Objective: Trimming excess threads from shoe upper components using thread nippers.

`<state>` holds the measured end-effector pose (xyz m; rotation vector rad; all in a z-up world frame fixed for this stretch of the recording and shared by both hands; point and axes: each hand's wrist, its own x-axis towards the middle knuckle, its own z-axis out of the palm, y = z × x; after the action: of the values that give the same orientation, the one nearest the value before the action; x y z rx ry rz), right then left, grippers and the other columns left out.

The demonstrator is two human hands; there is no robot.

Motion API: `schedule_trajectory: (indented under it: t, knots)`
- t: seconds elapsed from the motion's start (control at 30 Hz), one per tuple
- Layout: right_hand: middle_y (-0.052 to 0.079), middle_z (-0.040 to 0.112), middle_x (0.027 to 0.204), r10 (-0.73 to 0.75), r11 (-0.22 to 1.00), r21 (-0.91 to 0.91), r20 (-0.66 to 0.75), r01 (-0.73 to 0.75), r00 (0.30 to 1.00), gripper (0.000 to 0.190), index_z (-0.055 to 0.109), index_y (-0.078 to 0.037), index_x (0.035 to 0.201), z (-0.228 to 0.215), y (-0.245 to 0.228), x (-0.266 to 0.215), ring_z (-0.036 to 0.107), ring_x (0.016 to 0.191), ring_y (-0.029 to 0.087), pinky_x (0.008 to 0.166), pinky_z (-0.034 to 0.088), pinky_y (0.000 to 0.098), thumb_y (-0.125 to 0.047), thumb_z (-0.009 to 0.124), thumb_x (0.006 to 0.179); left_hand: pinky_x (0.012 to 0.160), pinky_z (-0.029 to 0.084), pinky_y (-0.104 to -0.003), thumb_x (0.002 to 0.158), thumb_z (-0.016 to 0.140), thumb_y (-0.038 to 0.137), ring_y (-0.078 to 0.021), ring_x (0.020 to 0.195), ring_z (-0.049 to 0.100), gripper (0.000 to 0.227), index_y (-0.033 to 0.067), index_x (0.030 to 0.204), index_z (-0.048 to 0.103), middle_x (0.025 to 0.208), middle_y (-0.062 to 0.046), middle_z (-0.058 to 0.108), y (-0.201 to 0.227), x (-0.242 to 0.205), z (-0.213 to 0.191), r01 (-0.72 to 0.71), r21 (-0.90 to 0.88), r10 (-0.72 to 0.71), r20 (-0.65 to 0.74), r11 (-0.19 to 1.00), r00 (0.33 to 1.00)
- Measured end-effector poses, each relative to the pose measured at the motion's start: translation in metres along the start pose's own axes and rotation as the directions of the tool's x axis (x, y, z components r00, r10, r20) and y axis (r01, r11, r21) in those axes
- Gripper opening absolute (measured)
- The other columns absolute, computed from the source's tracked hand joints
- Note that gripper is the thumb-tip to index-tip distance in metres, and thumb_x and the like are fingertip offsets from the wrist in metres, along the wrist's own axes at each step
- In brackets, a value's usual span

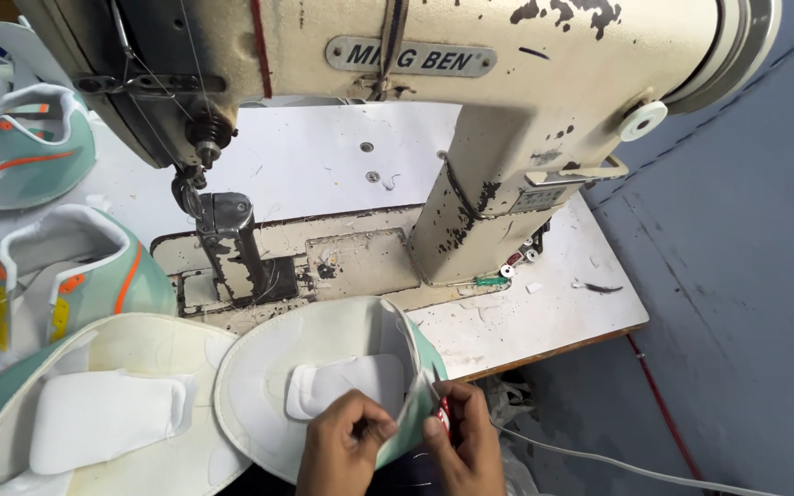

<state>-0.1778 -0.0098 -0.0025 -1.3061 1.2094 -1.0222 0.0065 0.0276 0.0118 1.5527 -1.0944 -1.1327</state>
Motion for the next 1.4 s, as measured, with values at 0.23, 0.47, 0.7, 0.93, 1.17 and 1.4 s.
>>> schedule_trajectory:
  t: [0.23,0.47,0.7,0.93,1.17,1.4]
  knots:
    - [0.016,0.079,0.106,-0.084,0.839,-0.524,0.140,0.146,0.987,0.055,0.055,-0.005,0.130,-0.011,-0.001,-0.009,0.080,0.099,0.022,0.087,0.060,0.0331,-0.037,0.073,0.089,0.061,0.054,-0.035,0.083,0.078,0.013,-0.0238,0.067,0.069,0.018,0.0034,0.084,0.062,0.075,-0.009,0.069,0.002,0.011,0.012,-0.218,0.072,0.229,-0.318,0.973,0.920]
    - [0.012,0.078,0.104,0.022,0.655,-0.747,0.173,0.116,0.985,0.069,0.056,-0.014,0.133,0.000,0.012,-0.016,0.081,0.090,0.025,0.072,0.064,0.0378,-0.049,0.082,0.080,0.066,0.054,-0.039,0.091,0.070,0.013,-0.0268,0.079,0.068,0.014,0.0040,0.086,0.060,0.086,-0.007,0.064,0.007,0.004,0.010,-0.336,0.269,0.418,-0.364,0.903,0.833]
    - [0.003,0.078,0.103,0.032,0.588,-0.802,0.156,0.108,0.987,0.064,0.063,-0.020,0.130,0.001,-0.007,-0.016,0.081,0.084,0.017,0.066,0.064,0.0340,-0.050,0.083,0.076,0.073,0.051,-0.041,0.088,0.073,0.021,-0.0255,0.083,0.064,0.020,0.0066,0.080,0.063,0.093,-0.008,0.057,0.001,0.001,0.012,-0.347,0.450,0.536,-0.410,0.823,0.738]
    - [0.002,0.078,0.106,0.017,0.607,-0.781,0.197,0.147,0.980,0.057,0.066,-0.021,0.128,0.001,-0.022,-0.015,0.081,0.085,0.016,0.068,0.064,0.0322,-0.044,0.082,0.079,0.074,0.052,-0.041,0.088,0.074,0.020,-0.0244,0.084,0.064,0.019,0.0065,0.079,0.063,0.094,-0.008,0.056,-0.001,0.001,0.014,-0.410,0.438,0.580,-0.388,0.800,0.716]
    - [0.000,0.078,0.112,0.130,0.619,-0.778,0.233,0.104,0.964,0.045,0.066,-0.025,0.128,0.015,-0.043,-0.006,0.080,0.087,0.019,0.071,0.063,0.0338,-0.040,0.072,0.087,0.073,0.052,-0.038,0.084,0.077,0.014,-0.0226,0.084,0.064,0.017,0.0073,0.079,0.062,0.094,-0.008,0.056,-0.016,0.001,0.017,-0.449,0.407,0.596,-0.388,0.795,0.703]
    - [0.011,0.081,0.089,0.218,0.909,-0.407,0.284,-0.089,0.934,0.030,0.070,-0.008,0.116,0.006,-0.013,0.000,0.076,0.086,0.015,0.080,0.058,0.0311,-0.026,0.072,0.092,0.067,0.052,-0.036,0.085,0.077,0.014,-0.0211,0.078,0.063,0.019,0.0073,0.078,0.060,0.089,-0.007,0.056,-0.007,0.003,0.010,-0.469,0.374,0.597,-0.426,0.800,0.680]
